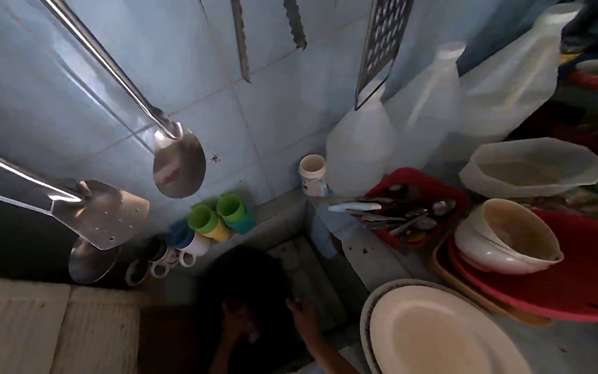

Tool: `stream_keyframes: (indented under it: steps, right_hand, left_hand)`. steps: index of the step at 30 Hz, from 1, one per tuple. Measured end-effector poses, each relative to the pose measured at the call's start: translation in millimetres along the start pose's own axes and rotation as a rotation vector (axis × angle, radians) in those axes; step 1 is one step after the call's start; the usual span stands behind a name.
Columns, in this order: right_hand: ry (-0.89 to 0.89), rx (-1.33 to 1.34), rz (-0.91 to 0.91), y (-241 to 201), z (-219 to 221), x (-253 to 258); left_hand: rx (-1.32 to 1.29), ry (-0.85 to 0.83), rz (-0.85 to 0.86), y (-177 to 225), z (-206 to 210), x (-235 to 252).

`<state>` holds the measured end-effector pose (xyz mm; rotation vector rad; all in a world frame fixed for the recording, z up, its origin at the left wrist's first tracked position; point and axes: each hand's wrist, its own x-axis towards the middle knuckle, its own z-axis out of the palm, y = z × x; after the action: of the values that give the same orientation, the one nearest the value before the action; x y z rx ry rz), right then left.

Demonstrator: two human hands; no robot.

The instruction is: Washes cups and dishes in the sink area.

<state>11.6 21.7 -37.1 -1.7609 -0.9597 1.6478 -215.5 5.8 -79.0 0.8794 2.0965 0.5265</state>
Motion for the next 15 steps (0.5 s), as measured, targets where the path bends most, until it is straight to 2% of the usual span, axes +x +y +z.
stream_keyframes:
  steps: [3, 6, 8, 9, 10, 13, 15]
  right_hand:
    - [-0.001, 0.01, -0.055, 0, 0, -5]
    - [0.007, 0.022, -0.155, 7, 2, -3]
    - [0.003, 0.038, -0.173, 10, 3, -1]
    - [-0.007, 0.052, -0.168, 10, 3, -1]
    - [-0.019, 0.06, -0.156, 8, 3, -2]
    - [-0.008, 0.052, -0.109, 5, 2, -3]
    - [0.008, 0.02, -0.068, 4, 2, -2]
  left_hand:
    - [-0.013, -0.287, -0.249, -5, -26, 0]
    - [0.157, -0.364, -0.33, -4, -38, 20]
    - [0.484, -0.382, -0.177, 21, -40, 21]
    - [0.729, -0.351, -0.06, 37, -36, 19]
    - [0.867, -0.265, 0.002, 51, -29, 20]
    - [1.02, -0.069, 0.156, 75, 7, 46]
    - [1.012, -0.043, 0.274, 87, 24, 55]
